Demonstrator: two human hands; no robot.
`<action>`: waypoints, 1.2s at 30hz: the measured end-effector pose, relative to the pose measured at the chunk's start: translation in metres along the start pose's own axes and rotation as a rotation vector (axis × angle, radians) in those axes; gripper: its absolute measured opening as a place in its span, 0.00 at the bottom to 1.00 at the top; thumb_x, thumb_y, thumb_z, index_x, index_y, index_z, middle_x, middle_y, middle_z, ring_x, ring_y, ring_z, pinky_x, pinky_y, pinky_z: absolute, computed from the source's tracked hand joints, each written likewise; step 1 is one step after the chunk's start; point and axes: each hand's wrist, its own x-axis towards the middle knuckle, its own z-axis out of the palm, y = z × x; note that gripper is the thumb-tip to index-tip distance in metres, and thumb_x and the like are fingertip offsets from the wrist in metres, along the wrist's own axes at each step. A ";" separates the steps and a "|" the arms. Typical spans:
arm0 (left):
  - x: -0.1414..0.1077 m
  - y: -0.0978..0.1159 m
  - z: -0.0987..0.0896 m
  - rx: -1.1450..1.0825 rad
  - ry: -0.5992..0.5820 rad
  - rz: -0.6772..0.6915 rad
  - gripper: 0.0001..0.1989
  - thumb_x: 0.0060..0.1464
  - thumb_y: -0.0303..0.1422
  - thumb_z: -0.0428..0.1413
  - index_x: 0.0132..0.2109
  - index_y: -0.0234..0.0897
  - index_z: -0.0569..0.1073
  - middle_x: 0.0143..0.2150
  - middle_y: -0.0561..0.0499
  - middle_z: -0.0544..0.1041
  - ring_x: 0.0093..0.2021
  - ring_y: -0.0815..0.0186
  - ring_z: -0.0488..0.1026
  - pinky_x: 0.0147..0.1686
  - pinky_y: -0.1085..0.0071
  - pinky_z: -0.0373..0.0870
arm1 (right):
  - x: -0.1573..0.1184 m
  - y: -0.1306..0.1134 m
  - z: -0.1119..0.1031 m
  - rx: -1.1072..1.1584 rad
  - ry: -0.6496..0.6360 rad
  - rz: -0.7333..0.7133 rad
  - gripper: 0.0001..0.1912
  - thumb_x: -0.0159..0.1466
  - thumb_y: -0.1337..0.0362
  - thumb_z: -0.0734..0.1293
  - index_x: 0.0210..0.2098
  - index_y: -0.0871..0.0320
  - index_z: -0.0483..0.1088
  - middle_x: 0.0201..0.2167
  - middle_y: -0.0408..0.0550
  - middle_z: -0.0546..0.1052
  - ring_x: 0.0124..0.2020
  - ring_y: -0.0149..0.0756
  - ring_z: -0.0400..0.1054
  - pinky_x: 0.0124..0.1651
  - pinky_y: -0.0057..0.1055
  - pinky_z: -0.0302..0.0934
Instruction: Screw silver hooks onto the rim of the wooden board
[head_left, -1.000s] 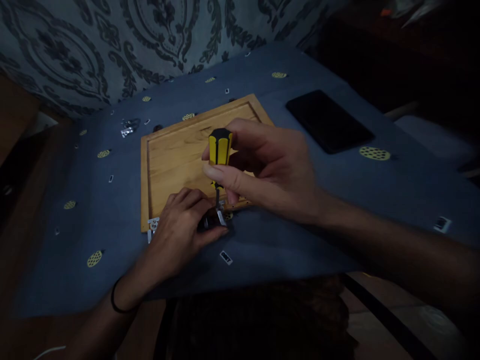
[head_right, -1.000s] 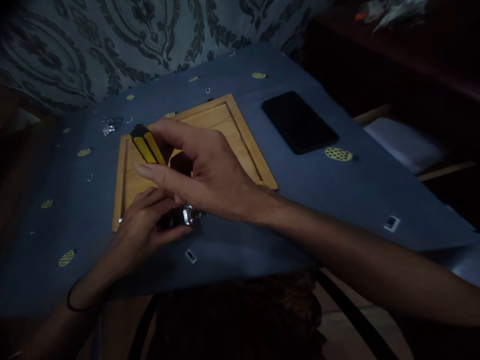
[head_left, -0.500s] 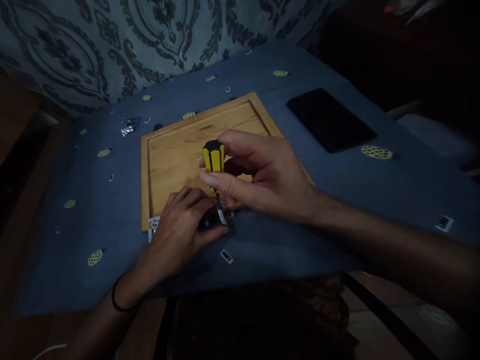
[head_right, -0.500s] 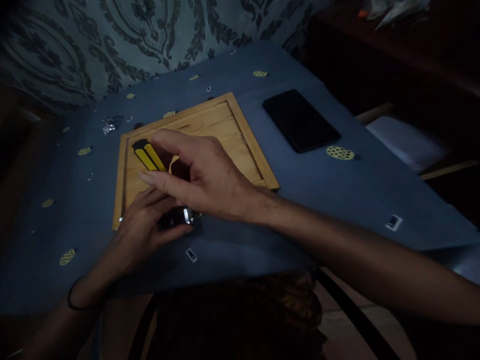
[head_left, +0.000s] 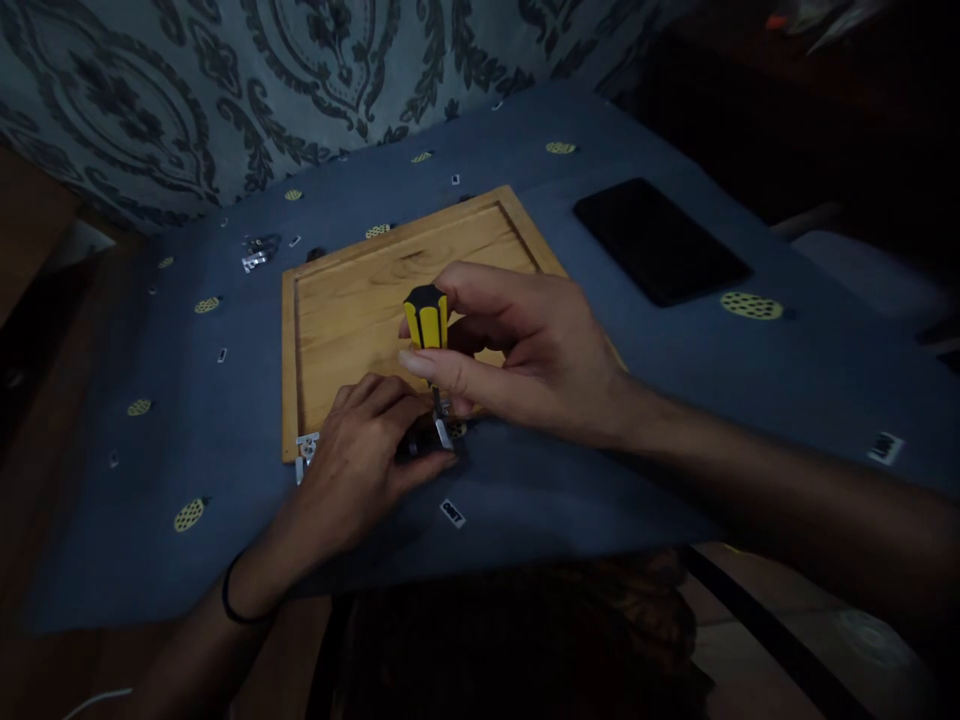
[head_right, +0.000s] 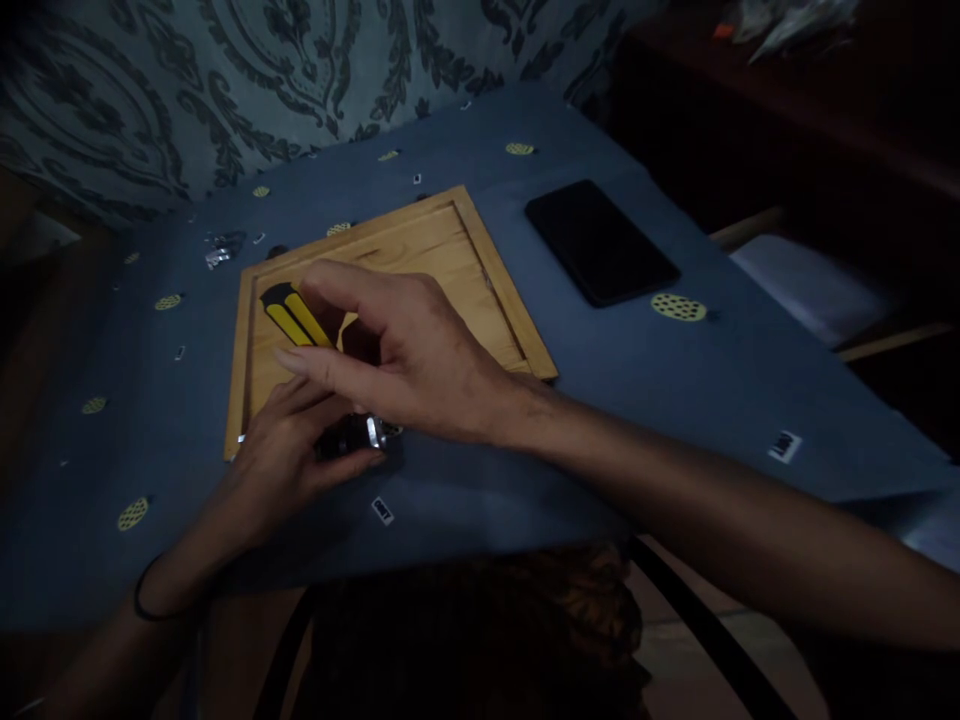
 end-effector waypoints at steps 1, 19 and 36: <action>0.000 0.000 0.000 0.000 0.004 0.004 0.17 0.56 0.32 0.71 0.52 0.40 0.80 0.49 0.47 0.82 0.50 0.50 0.77 0.53 0.48 0.75 | 0.000 0.000 0.000 0.010 -0.001 0.007 0.07 0.72 0.65 0.69 0.37 0.56 0.66 0.33 0.39 0.67 0.31 0.25 0.66 0.29 0.19 0.66; -0.003 -0.002 0.002 0.022 0.028 0.024 0.18 0.60 0.33 0.69 0.56 0.42 0.77 0.53 0.47 0.81 0.52 0.51 0.77 0.49 0.53 0.75 | 0.003 -0.002 -0.004 0.062 -0.054 0.043 0.15 0.67 0.63 0.74 0.33 0.54 0.63 0.30 0.38 0.68 0.29 0.24 0.65 0.27 0.20 0.64; -0.004 -0.003 0.004 -0.010 -0.009 -0.035 0.14 0.63 0.38 0.67 0.52 0.41 0.77 0.51 0.46 0.81 0.53 0.47 0.77 0.48 0.50 0.76 | 0.002 -0.004 -0.001 0.098 -0.125 0.010 0.16 0.68 0.66 0.74 0.30 0.55 0.63 0.26 0.34 0.69 0.26 0.24 0.66 0.28 0.22 0.62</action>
